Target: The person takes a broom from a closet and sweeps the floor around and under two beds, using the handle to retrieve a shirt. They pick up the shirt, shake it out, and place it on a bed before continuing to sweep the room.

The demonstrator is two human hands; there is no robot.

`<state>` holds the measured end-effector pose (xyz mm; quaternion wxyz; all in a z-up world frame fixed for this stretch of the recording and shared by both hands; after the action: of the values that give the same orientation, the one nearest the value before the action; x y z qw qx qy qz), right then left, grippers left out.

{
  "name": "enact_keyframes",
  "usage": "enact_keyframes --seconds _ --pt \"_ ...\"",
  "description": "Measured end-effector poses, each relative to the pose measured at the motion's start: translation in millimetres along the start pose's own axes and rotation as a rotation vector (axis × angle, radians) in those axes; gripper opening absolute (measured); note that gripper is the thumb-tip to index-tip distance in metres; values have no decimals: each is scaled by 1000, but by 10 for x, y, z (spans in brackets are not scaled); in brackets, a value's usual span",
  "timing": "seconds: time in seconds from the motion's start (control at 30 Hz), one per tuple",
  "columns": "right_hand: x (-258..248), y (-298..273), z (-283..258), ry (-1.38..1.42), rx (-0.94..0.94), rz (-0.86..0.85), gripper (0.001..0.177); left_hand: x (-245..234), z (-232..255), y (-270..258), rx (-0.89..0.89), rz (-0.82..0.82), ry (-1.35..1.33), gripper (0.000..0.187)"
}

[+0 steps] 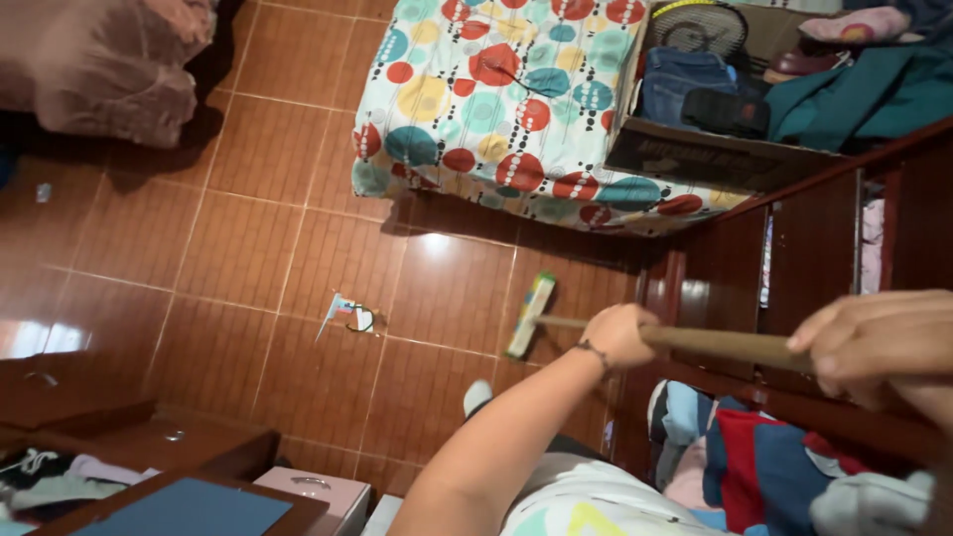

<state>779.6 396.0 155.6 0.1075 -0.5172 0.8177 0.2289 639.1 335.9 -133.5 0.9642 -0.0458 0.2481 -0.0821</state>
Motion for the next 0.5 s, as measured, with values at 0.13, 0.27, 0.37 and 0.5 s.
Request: enact_keyframes --seconds 0.13,0.27,0.37,0.5 --pt "640 375 -173 31 -43 -144 24 -143 -573 -356 -142 36 61 31" --pt "1026 642 -425 112 29 249 21 -483 -1009 -778 -212 12 146 28" --pt "1326 635 -179 168 94 288 25 -779 -1311 -1026 -224 18 251 25" --pt "1941 748 -39 252 77 168 30 -1090 -1894 -1402 -330 -20 360 31"
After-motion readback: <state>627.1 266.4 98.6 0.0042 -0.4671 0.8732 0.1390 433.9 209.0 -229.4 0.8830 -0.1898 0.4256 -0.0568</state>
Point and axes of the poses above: each hand's wrist, its own y-axis towards the middle knuckle, its own x-axis out of the palm, z = x × y, the point moved 9 cm from there along y, towards the middle knuckle, and after that the axes turned 3 degrees about z, right-handed, at the moved point
